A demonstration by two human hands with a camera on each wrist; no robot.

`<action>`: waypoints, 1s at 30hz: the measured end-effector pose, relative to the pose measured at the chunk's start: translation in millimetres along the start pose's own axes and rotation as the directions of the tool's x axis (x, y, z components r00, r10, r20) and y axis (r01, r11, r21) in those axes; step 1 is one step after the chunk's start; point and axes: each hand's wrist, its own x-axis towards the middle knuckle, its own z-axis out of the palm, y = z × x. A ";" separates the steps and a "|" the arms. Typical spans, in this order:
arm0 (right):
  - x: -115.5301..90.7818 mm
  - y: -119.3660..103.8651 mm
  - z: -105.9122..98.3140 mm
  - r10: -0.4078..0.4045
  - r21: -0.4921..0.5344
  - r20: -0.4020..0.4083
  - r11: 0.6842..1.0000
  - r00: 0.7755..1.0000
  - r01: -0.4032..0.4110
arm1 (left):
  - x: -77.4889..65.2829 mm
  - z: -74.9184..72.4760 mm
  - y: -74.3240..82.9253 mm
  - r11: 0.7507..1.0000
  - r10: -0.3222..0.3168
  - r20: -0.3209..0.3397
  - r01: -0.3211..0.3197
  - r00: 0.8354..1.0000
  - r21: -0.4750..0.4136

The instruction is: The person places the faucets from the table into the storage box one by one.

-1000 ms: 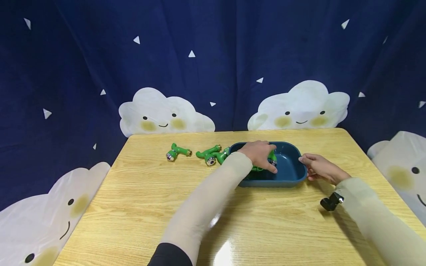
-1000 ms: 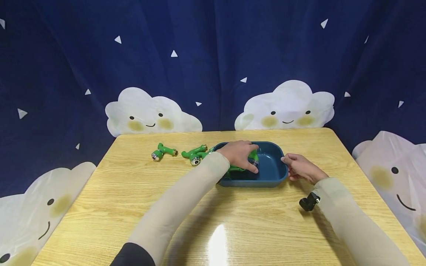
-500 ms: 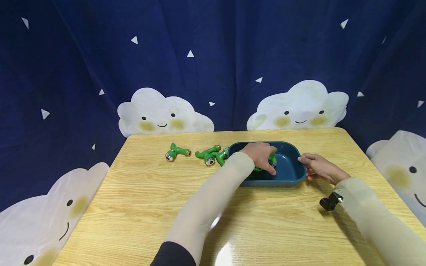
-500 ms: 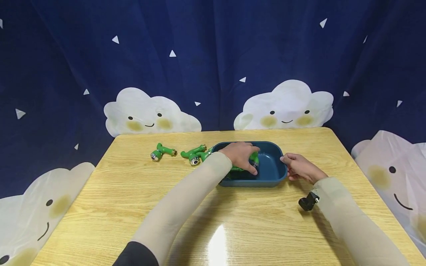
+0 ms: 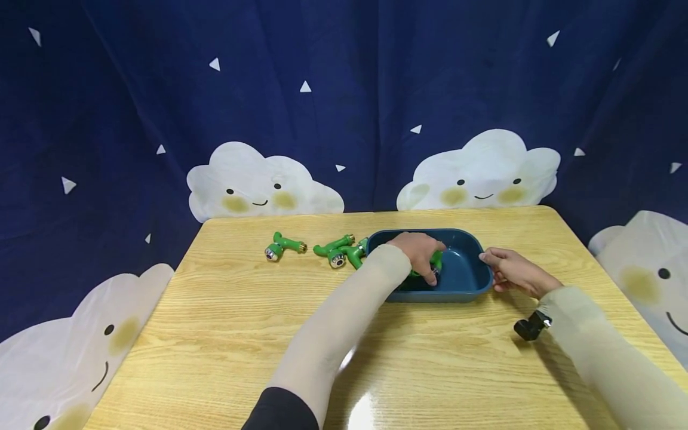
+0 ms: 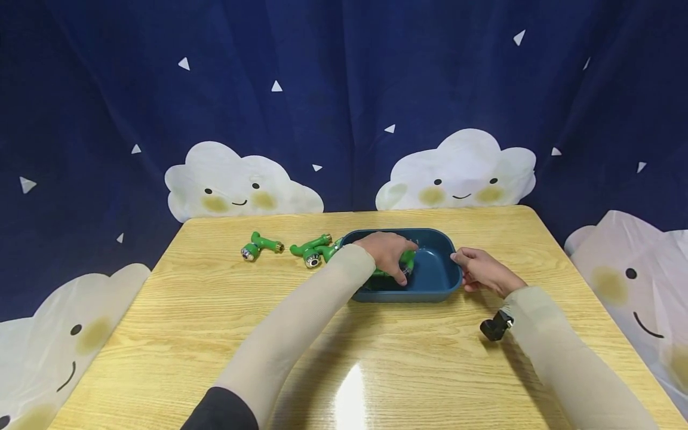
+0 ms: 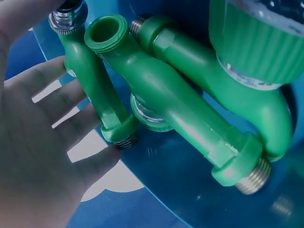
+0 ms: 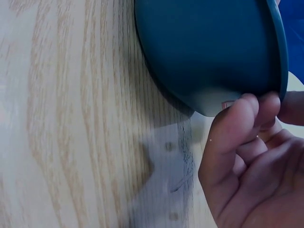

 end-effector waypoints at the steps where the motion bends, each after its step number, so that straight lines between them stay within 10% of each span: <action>1: 0.3 0.4 0.0 0.002 0.000 -0.001 1.000 1.000 -0.002 | 0.7 0.4 -0.1 1.000 0.000 0.005 0.000 1.000 0.000; 30: -1.7 -0.5 0.7 0.014 0.004 -0.013 1.000 1.000 -0.014 | -2.7 -2.4 22.2 0.985 -0.069 0.116 0.050 0.991 0.162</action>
